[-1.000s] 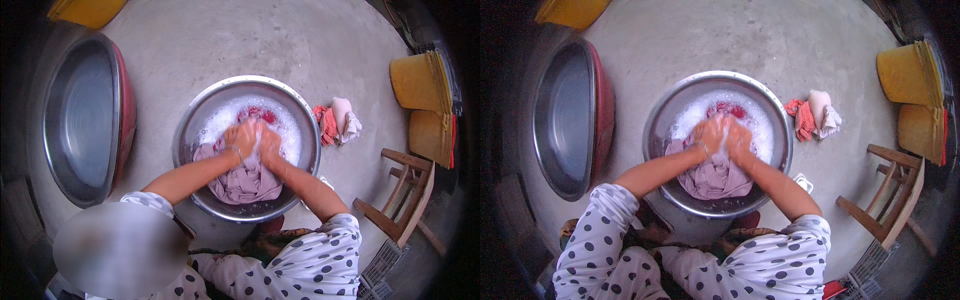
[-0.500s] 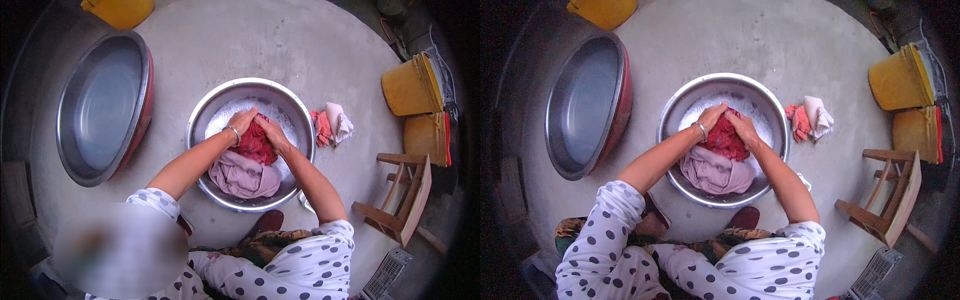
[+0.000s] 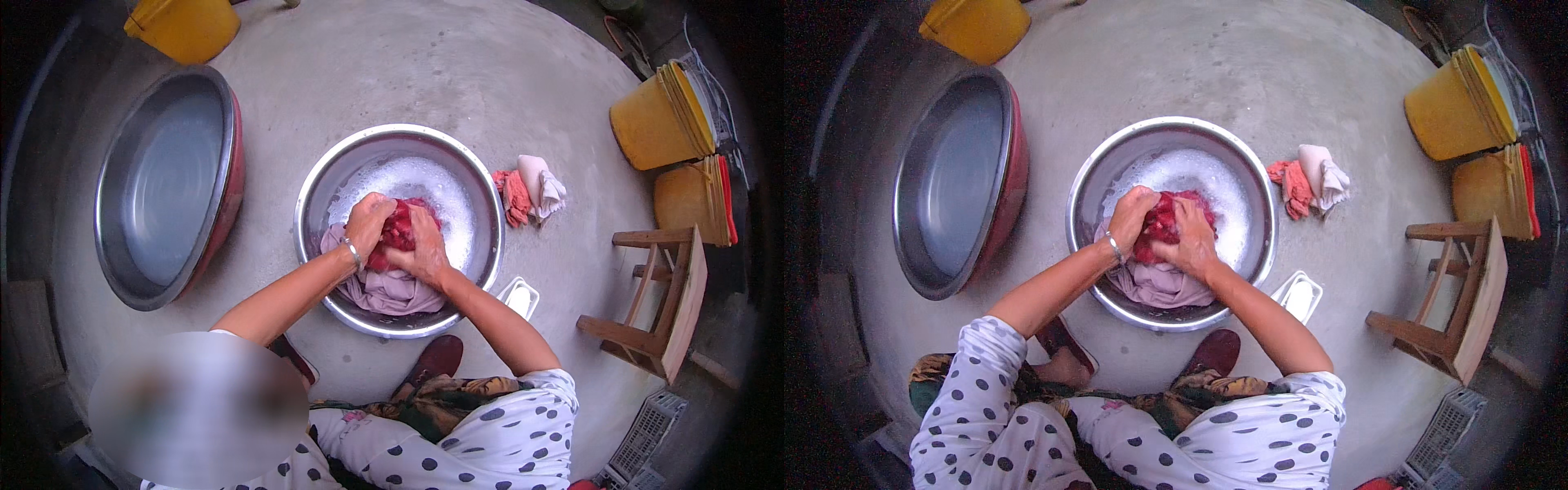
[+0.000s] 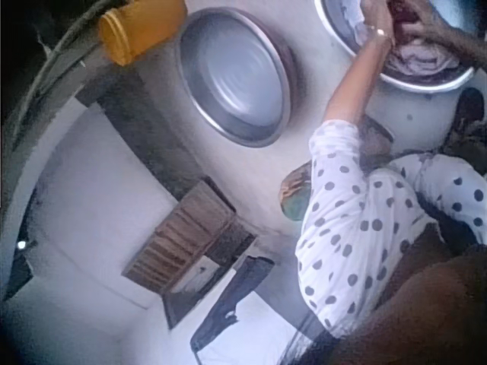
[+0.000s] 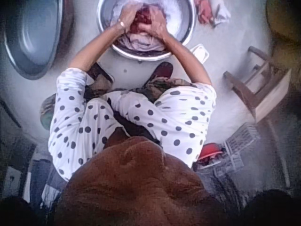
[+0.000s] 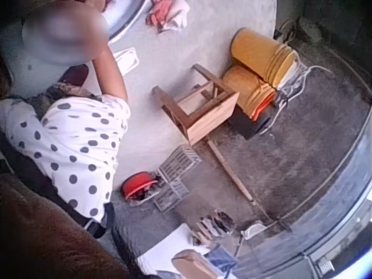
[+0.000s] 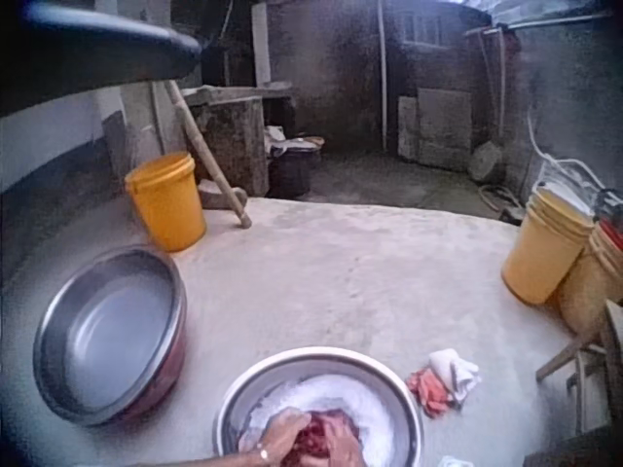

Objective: The person sits on the floor and washes clothes by hand in a metal basin filled with soapy water. They scrub and rinse various garments, including red and light-colored items, and transfer them to a second basin.

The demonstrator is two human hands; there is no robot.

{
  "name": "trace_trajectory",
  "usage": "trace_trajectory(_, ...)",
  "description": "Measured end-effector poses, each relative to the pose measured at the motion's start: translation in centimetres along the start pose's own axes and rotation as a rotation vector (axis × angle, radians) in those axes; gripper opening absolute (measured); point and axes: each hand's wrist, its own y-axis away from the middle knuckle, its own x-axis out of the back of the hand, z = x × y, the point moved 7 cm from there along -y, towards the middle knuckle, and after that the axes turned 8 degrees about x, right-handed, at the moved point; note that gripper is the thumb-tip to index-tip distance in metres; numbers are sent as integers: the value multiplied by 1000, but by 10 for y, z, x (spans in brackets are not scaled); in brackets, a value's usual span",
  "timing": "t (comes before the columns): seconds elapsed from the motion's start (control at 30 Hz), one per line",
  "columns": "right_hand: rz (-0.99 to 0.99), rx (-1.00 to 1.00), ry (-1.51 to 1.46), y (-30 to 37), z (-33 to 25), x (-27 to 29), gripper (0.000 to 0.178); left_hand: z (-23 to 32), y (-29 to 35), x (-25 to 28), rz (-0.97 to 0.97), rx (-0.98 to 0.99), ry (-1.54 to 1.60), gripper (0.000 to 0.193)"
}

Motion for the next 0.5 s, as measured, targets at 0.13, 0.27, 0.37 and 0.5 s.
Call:
trace_trajectory(0.13,245,-297,-583,-16,28,17,40,17,9,6,92,-22,-30,39)
trace_trajectory(0.27,289,-67,-450,-35,-31,62,37,5,27,7,28,425,248,67)
trace_trajectory(0.37,273,198,-222,-27,-91,82,36,41,55,-31,-477,570,438,76)
trace_trajectory(0.5,173,434,-425,-22,-141,71,43,35,52,-37,-702,539,517,79)
